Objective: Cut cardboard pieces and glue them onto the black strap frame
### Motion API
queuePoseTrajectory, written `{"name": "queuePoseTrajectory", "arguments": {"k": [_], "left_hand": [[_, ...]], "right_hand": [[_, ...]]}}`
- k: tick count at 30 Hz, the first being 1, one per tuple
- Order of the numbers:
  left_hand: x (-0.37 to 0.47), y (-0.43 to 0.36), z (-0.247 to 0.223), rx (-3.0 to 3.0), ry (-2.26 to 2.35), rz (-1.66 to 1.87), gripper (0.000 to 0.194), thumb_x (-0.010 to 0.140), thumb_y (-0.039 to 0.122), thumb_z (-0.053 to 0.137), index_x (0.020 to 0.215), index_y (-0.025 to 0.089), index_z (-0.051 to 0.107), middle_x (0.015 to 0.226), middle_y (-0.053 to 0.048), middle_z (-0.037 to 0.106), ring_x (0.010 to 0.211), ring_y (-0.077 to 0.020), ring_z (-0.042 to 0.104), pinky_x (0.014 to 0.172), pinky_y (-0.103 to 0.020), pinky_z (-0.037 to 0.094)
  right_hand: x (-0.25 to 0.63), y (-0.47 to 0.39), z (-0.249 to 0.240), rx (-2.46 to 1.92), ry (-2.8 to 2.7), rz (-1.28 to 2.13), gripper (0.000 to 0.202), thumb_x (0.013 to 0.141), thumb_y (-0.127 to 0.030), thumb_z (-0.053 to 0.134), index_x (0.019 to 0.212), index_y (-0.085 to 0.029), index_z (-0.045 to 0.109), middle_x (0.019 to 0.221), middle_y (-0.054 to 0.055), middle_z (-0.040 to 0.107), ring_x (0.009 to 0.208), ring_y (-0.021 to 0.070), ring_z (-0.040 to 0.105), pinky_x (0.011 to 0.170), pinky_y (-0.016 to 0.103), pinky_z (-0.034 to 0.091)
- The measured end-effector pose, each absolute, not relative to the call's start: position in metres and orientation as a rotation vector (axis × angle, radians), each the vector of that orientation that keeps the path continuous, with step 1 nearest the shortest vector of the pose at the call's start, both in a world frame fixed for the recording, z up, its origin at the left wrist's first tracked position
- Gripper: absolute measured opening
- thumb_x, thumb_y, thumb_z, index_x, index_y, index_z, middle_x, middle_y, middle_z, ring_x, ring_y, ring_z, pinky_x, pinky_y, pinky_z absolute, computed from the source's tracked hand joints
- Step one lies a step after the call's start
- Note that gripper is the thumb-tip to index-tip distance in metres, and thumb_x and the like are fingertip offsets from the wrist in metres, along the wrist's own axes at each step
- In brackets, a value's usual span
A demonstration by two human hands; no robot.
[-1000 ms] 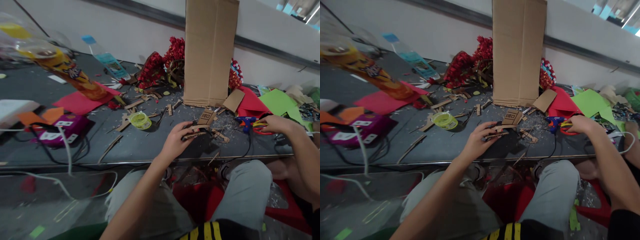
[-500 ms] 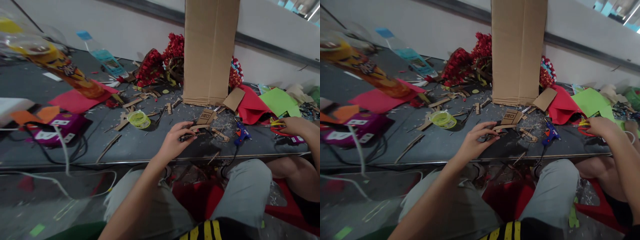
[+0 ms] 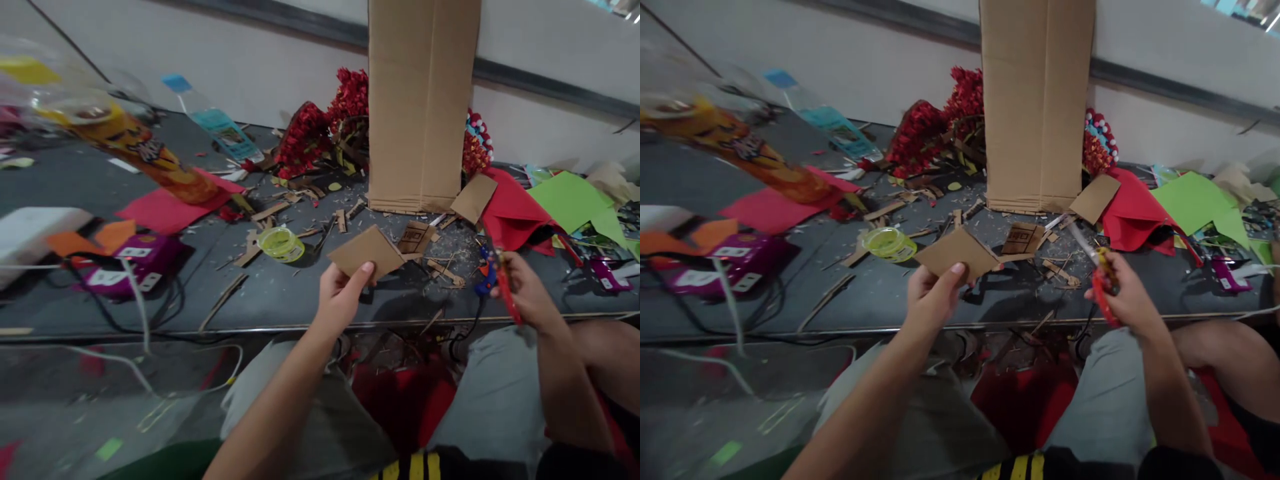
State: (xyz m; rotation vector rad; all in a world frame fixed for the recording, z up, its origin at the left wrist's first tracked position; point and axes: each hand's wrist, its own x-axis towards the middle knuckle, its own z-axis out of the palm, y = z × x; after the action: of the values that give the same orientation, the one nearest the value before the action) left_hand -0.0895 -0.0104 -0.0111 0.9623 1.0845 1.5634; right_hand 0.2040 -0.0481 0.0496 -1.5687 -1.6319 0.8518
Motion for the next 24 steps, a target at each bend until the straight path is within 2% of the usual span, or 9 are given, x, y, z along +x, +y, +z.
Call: {"name": "queuePoseTrajectory", "arguments": {"k": [2, 5, 7, 12, 14, 19, 22, 24], "left_hand": [[-0.085, -0.010, -0.009, 0.929, 1.057, 1.574, 0.040, 0.055, 0.049, 0.080, 0.076, 0.017, 0.066, 0.067, 0.001, 0.068, 0.055, -0.0106, 0.059, 0.048, -0.019, 0.049], [-0.082, -0.013, -0.006, 0.891, 1.064, 1.657, 0.040, 0.055, 0.047, 0.082, 0.078, 0.017, 0.067, 0.073, -0.001, 0.071, 0.062, -0.0112, 0.063, 0.060, -0.021, 0.054], [-0.081, -0.017, -0.004, 0.901, 1.068, 1.688, 0.039, 0.056, 0.046, 0.082, 0.077, 0.016, 0.068, 0.074, -0.001, 0.072, 0.063, -0.0115, 0.064, 0.062, -0.022, 0.055], [-0.078, -0.025, 0.005, 0.989, 1.093, 1.719, 0.040, 0.054, 0.048, 0.082, 0.069, 0.015, 0.067, 0.066, -0.002, 0.071, 0.056, -0.0121, 0.063, 0.055, -0.022, 0.053], [-0.076, -0.026, 0.009, 1.036, 1.124, 1.715, 0.041, 0.055, 0.051, 0.081, 0.067, 0.015, 0.066, 0.063, -0.002, 0.069, 0.053, -0.0115, 0.061, 0.052, -0.021, 0.052], [-0.074, -0.026, 0.014, 1.131, 1.217, 1.705, 0.039, 0.056, 0.051, 0.079, 0.061, 0.015, 0.065, 0.056, -0.001, 0.066, 0.047, -0.0101, 0.056, 0.045, -0.019, 0.048], [-0.073, -0.027, 0.016, 1.198, 1.223, 1.677, 0.035, 0.057, 0.046, 0.079, 0.060, 0.014, 0.065, 0.054, -0.001, 0.065, 0.046, -0.0099, 0.056, 0.044, -0.018, 0.047], [-0.072, -0.028, 0.016, 1.224, 1.230, 1.653, 0.034, 0.057, 0.046, 0.079, 0.060, 0.014, 0.065, 0.054, -0.001, 0.065, 0.046, -0.0099, 0.056, 0.044, -0.019, 0.047]], "right_hand": [[0.169, -0.049, 0.046, -1.533, -1.733, 1.015, 0.048, 0.065, -0.026, 0.064, 0.110, -0.022, 0.049, 0.084, 0.000, 0.058, 0.066, 0.0152, 0.059, 0.056, 0.026, 0.050], [0.136, -0.056, 0.044, -1.575, -1.880, 0.930, 0.054, 0.060, -0.020, 0.063, 0.112, -0.020, 0.049, 0.101, 0.007, 0.061, 0.090, 0.0226, 0.062, 0.075, 0.034, 0.052], [0.129, -0.062, 0.040, -1.639, -1.928, 0.927, 0.054, 0.059, -0.017, 0.059, 0.112, -0.019, 0.048, 0.105, 0.009, 0.062, 0.097, 0.0250, 0.061, 0.081, 0.037, 0.051], [0.132, -0.070, 0.034, -1.663, -1.924, 1.209, 0.036, 0.068, -0.014, 0.047, 0.104, -0.021, 0.043, 0.071, -0.001, 0.061, 0.075, 0.0200, 0.063, 0.069, 0.032, 0.049], [0.133, -0.070, 0.034, -1.639, -1.914, 1.270, 0.036, 0.068, -0.012, 0.046, 0.102, -0.022, 0.042, 0.064, -0.004, 0.058, 0.069, 0.0182, 0.061, 0.068, 0.030, 0.047], [0.133, -0.069, 0.034, -1.656, -1.911, 1.313, 0.042, 0.066, -0.010, 0.046, 0.106, -0.022, 0.043, 0.069, -0.003, 0.063, 0.072, 0.0174, 0.060, 0.069, 0.028, 0.044], [0.134, -0.069, 0.034, -1.629, -1.932, 1.318, 0.044, 0.068, -0.012, 0.047, 0.111, -0.020, 0.043, 0.079, 0.001, 0.067, 0.076, 0.0173, 0.060, 0.073, 0.028, 0.044], [0.135, -0.068, 0.033, -1.617, -1.935, 1.344, 0.040, 0.071, -0.014, 0.047, 0.110, -0.020, 0.043, 0.077, 0.000, 0.067, 0.077, 0.0173, 0.060, 0.074, 0.028, 0.043]]}}
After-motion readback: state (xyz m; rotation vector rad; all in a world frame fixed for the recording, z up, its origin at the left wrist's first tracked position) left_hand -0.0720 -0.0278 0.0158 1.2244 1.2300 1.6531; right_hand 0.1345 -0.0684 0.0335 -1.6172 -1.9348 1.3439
